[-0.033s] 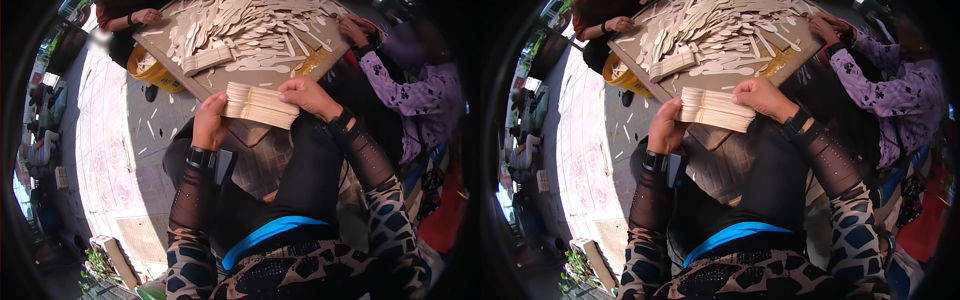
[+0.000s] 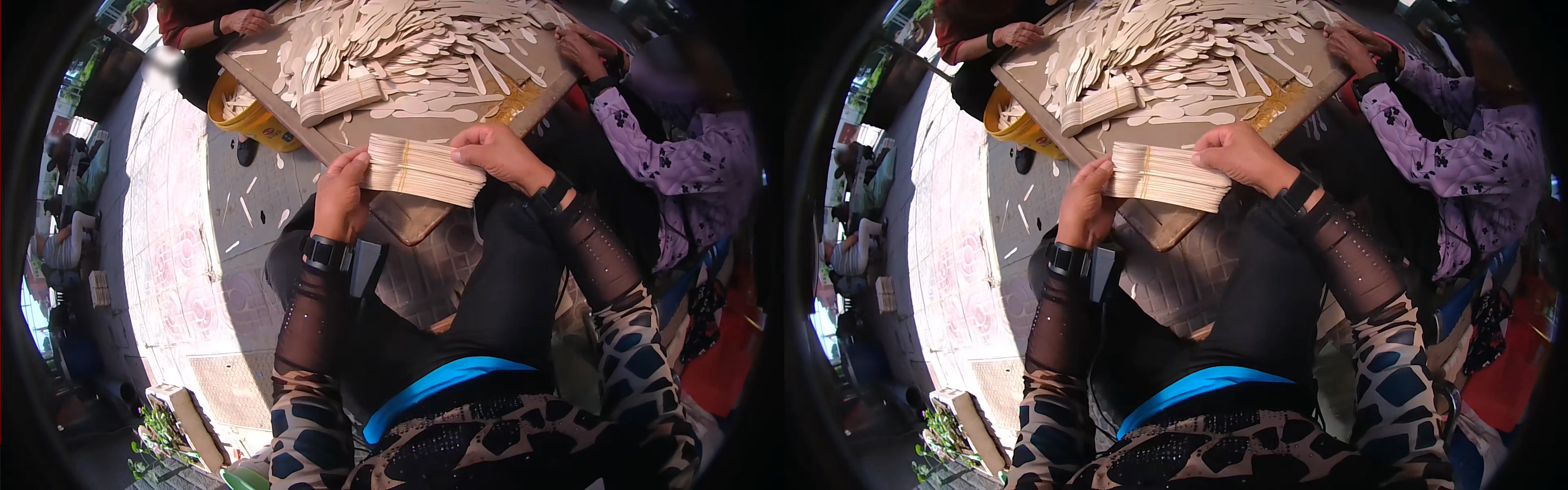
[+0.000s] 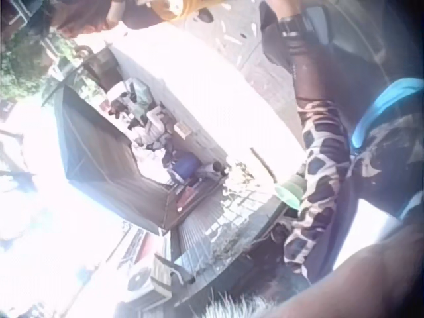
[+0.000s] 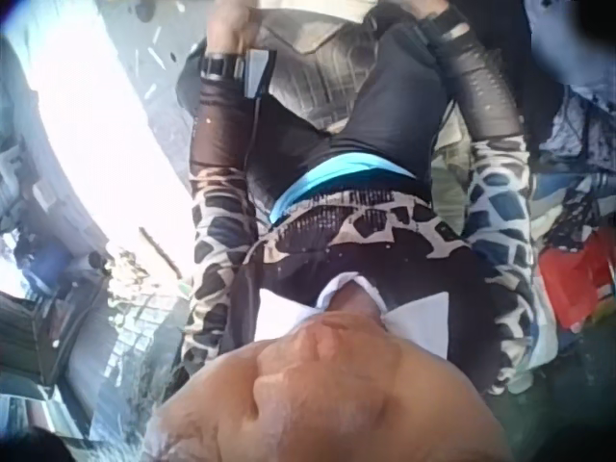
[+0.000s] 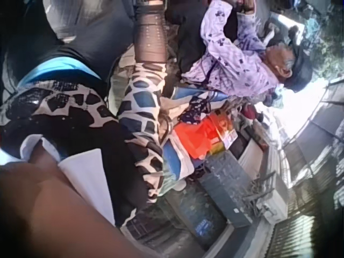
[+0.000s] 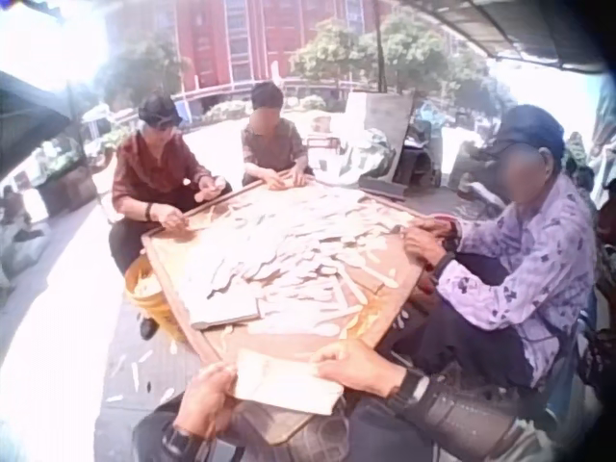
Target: Bundling and securing small wooden spoons with rubber bands.
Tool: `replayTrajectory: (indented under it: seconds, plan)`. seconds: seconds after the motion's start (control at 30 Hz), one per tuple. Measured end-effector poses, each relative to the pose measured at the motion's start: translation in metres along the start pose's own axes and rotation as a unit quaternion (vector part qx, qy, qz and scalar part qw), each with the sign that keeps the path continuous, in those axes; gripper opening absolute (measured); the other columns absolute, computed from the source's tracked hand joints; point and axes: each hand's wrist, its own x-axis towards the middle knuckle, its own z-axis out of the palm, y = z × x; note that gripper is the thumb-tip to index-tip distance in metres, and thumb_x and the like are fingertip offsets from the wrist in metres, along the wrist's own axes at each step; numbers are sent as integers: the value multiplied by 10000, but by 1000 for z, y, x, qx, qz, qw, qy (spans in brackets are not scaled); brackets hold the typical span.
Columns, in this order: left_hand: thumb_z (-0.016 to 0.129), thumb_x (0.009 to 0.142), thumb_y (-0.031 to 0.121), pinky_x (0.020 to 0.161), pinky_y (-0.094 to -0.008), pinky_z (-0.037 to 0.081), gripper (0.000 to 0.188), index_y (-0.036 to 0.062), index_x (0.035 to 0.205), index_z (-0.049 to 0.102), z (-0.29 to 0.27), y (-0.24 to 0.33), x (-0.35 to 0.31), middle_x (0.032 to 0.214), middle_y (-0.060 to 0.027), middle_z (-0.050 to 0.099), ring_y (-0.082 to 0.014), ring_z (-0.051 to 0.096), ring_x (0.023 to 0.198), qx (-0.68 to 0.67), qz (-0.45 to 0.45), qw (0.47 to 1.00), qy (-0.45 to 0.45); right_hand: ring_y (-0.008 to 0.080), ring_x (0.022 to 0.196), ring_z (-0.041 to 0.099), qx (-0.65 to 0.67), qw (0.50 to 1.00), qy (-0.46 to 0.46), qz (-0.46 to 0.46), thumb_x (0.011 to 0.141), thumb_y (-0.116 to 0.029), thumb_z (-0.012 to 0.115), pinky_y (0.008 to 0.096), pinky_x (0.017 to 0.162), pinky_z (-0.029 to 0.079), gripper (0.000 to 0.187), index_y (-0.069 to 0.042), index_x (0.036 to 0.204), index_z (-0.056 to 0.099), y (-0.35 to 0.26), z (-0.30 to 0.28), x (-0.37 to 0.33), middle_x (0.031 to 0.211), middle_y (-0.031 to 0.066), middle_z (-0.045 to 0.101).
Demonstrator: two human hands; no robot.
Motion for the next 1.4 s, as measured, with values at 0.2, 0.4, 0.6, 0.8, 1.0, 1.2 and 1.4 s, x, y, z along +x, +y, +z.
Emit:
replayTrajectory:
  seconds: [0.2,0.4,0.6,0.8,1.0,1.2,1.4]
  plan:
    - [670,861,121,908,-295,474,398,-23,1206,533,-14,22,52,1075,-72,635,-163,606,997,255,-29,966,-16,79,749,584,23,998,51,17,780,-48,710,210,690,474,208,45,956,649,13,-7,70,857,37,647]
    - [721,785,14,966,-294,445,488,-42,1224,516,-20,2,79,1155,-100,624,-175,597,1048,53,-39,994,-89,131,875,608,308,948,73,-37,792,-2,659,244,793,488,376,52,1149,557,-8,6,68,1006,93,639]
    - [718,759,-27,964,-288,444,551,-40,1263,497,-10,-2,79,1156,-100,626,-175,601,1039,121,-52,981,-139,126,1007,561,-104,968,106,-204,817,-5,596,265,884,449,419,21,1230,534,-39,17,38,1089,99,629]
    - [749,735,6,973,-298,432,629,-15,1304,482,-23,27,78,1220,-110,581,-169,546,1114,205,52,965,-152,236,789,637,-353,886,23,-301,794,-41,562,300,737,495,287,38,1068,599,-116,23,55,875,177,652]
    - [763,736,36,995,-295,411,580,3,1267,531,-28,18,87,1248,-100,576,-190,517,1174,302,56,935,-176,390,736,598,-495,819,-89,-276,759,-56,566,437,657,474,176,12,918,593,-85,60,94,788,214,616]
    - [753,727,-1,916,-280,443,501,8,1198,582,-27,5,92,1138,-67,630,-155,567,1052,316,74,926,-193,424,765,576,-478,849,-103,-202,767,-48,532,455,669,468,146,1,893,586,-89,65,91,823,240,602]
    - [759,717,-3,744,-234,471,301,-12,991,635,-17,5,99,886,-15,664,-99,592,791,324,18,924,-201,142,785,604,-346,928,-72,-120,837,-81,592,291,709,471,251,0,1074,581,-87,23,98,872,25,635]
